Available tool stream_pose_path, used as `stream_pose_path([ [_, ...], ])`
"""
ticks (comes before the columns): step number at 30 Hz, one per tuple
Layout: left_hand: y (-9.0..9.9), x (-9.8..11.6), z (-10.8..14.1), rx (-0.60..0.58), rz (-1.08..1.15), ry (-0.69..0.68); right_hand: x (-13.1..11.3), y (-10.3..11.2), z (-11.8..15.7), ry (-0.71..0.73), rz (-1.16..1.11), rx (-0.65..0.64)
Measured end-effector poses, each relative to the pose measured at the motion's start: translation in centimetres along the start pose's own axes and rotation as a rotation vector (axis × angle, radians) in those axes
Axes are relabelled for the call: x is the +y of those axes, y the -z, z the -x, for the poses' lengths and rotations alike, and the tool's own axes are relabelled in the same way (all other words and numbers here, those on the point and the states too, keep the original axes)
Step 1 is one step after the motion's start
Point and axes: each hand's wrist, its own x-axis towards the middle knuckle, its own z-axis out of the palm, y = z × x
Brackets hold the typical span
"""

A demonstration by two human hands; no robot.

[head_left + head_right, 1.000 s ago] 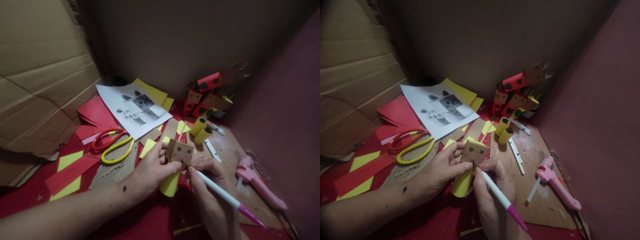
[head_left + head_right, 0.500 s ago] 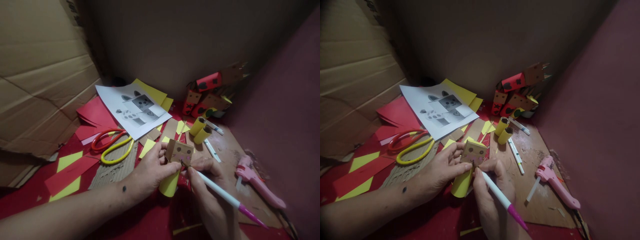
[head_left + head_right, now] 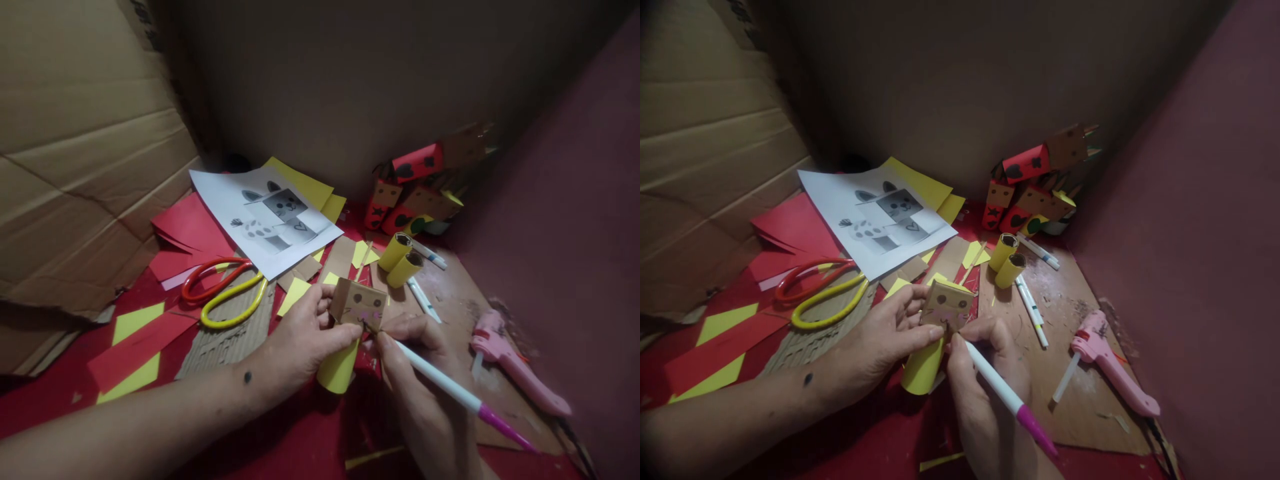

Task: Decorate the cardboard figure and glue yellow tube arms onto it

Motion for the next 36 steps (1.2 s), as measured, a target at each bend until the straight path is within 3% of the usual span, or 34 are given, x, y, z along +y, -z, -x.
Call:
stream_pose_path([
  [3,0.03,0.03,-0.07,0.004,-0.009,0.001,-0.18,-0.17,0.08,-0.017,-0.009,0.017],
  [9,0.09,0.01,0.10,-0.023,-0.004,-0.027,-0.46,-0.35,-0.02,0.135,-0.004,0.075],
  [19,0.09,-0.09,0.10,-0.018,0.007,-0.024,-0.54,-0.39,0.05,0.132,-0.028,-0.007],
  [36,0.22,-0.36,0.11,-0.010,0.009,-0.014,-0.02,-0.36,-0.12,0.138,0.079,0.009],
])
